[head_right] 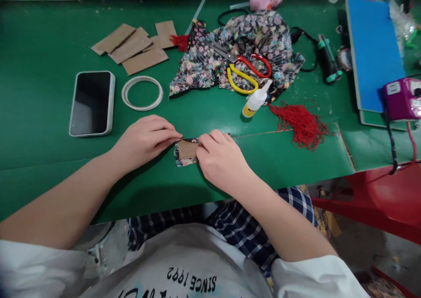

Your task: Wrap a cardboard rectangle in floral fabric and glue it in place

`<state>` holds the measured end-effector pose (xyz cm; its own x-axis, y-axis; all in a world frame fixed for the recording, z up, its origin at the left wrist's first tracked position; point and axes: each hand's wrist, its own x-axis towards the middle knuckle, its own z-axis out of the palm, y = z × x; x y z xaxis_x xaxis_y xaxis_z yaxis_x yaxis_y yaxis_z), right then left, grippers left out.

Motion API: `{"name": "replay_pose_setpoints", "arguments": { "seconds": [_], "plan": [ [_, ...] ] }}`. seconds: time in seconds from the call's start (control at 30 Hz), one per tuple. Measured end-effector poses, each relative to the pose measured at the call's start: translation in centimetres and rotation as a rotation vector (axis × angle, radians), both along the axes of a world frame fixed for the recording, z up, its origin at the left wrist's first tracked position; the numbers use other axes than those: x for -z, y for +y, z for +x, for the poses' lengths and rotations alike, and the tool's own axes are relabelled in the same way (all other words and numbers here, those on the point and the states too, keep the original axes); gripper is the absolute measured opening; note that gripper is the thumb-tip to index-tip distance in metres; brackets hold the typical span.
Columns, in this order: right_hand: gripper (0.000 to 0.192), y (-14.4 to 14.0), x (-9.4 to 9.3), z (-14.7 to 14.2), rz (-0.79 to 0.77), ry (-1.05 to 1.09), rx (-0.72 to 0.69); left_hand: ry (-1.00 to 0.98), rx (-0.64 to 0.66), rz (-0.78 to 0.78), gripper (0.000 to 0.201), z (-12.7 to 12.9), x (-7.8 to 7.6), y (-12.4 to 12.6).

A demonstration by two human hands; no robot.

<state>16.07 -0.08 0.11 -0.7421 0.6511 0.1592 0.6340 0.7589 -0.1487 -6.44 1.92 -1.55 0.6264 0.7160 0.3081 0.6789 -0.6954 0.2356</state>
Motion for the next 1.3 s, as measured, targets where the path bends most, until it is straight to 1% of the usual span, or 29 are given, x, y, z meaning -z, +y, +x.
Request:
{"name": "replay_pose_setpoints", "arguments": {
  "seconds": [0.13,0.37,0.6,0.97,1.3],
  "plan": [
    [0.025,-0.2,0.0,-0.1,0.029,-0.005,-0.005,0.042,0.017,0.058,0.019,0.0,-0.1,-0.2],
    [0.026,-0.2,0.0,-0.2,0.007,-0.009,-0.036,0.112,0.033,0.128,0.017,-0.1,-0.1,-0.5],
    [0.028,0.1,0.0,-0.3,-0.018,0.035,-0.067,0.158,0.089,0.253,0.013,-0.2,0.0,-0.6],
    [0.027,0.7,-0.1,-0.6,-0.063,0.050,-0.082,0.220,0.125,0.276,0.011,-0.5,-0.3,-0.8],
    [0.029,0.7,-0.5,-1.0,-0.066,-0.009,-0.096,0.200,0.133,0.327,0.014,-0.4,-0.2,-1.1]
  ]
}}
